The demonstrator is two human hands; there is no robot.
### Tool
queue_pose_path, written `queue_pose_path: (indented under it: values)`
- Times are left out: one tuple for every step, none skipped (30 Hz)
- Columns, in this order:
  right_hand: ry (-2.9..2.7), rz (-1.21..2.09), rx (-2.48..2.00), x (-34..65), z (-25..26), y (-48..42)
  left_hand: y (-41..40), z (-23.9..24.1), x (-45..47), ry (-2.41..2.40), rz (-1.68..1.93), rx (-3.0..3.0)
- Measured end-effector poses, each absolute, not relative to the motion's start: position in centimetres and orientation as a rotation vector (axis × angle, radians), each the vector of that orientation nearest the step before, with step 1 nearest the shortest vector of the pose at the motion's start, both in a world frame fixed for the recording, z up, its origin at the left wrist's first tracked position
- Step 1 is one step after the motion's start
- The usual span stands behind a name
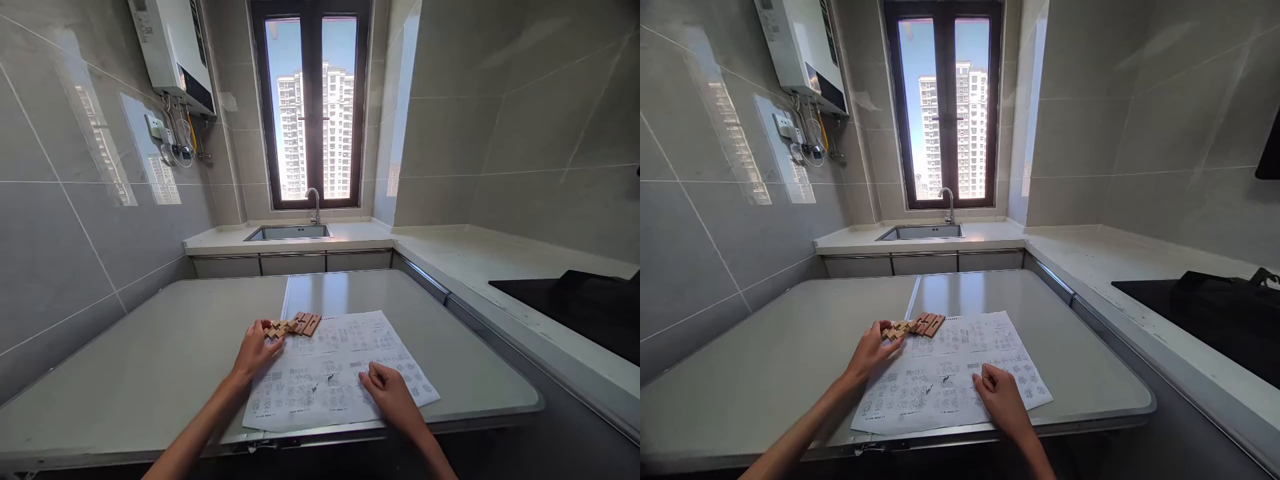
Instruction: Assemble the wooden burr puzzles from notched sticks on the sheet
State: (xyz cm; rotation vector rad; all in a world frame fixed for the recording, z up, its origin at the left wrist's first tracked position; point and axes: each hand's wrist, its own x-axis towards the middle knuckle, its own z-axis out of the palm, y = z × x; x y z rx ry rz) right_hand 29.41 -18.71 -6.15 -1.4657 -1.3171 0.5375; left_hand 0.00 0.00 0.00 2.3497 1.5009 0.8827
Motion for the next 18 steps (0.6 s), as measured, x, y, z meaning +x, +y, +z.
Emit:
queue_pose_path:
  values:
    - [-1.313,0.534,-1.465,29.4,-6.1,-18.7,-1.0,-0.1,0.3,1.444,0.883,2.36]
    - [-1.311,0.532,-1.464,29.4,-6.2,-18.7,-1.9,-0.2,0.6,1.392,0.881,2.369]
    - [-1.311,0.53,-1.464,29.4,-6.2,-18.7,-2.9,-0.3,0.9,1.346,0.877,2.376]
    - [-1.312,0.527,-1.464,29.4,-6.2,-18.7,-3.9,-0.4,1.3,1.305,0.868,2.38]
    - [-1.314,0.525,-1.466,29.4,-6.2,-18.7,-4.7,-0.5,1.7,1.269,0.857,2.382]
    - [-1.316,0.523,-1.468,29.4,-6.2,-18.7,-5.6,-0.5,2.0,1.239,0.845,2.382]
    - [-1.318,0.522,-1.47,29.4,-6.2,-18.8,-6.3,-0.6,2.4,1.211,0.837,2.379]
    - [-1.321,0.521,-1.472,29.4,-6.2,-18.8,-7.0,-0.6,2.7,1.181,0.825,2.367]
    - [-1.323,0.52,-1.473,29.4,-6.2,-18.8,-7.6,-0.6,2.9,1.167,0.82,2.354]
    - [-1.324,0.519,-1.474,29.5,-6.2,-18.8,-8.1,-0.6,3.2,1.159,0.802,2.345]
    - [-1.325,0.517,-1.474,29.5,-6.3,-18.8,-8.5,-0.7,3.4,1.158,0.785,2.334]
    - [-1.325,0.516,-1.473,29.5,-6.3,-18.8,-8.9,-0.8,3.6,1.153,0.766,2.326]
    - [-1.325,0.515,-1.473,29.5,-6.3,-18.8,-9.1,-0.9,3.7,1.147,0.75,2.319]
    - [-1.325,0.515,-1.474,29.5,-6.3,-18.8,-9.3,-1.1,3.8,1.143,0.741,2.313]
    - [-1.325,0.515,-1.476,29.5,-6.3,-18.8,-9.5,-1.3,3.9,1.143,0.736,2.308]
    - [-1.324,0.515,-1.479,29.5,-6.3,-18.8,-9.6,-1.5,3.9,1.148,0.734,2.303]
    - [-1.324,0.517,-1.482,29.5,-6.3,-18.8,-9.7,-1.7,4.0,1.159,0.734,2.3]
    - [-1.324,0.519,-1.486,29.4,-6.2,-18.8,-9.8,-1.9,4.0,1.175,0.735,2.3]
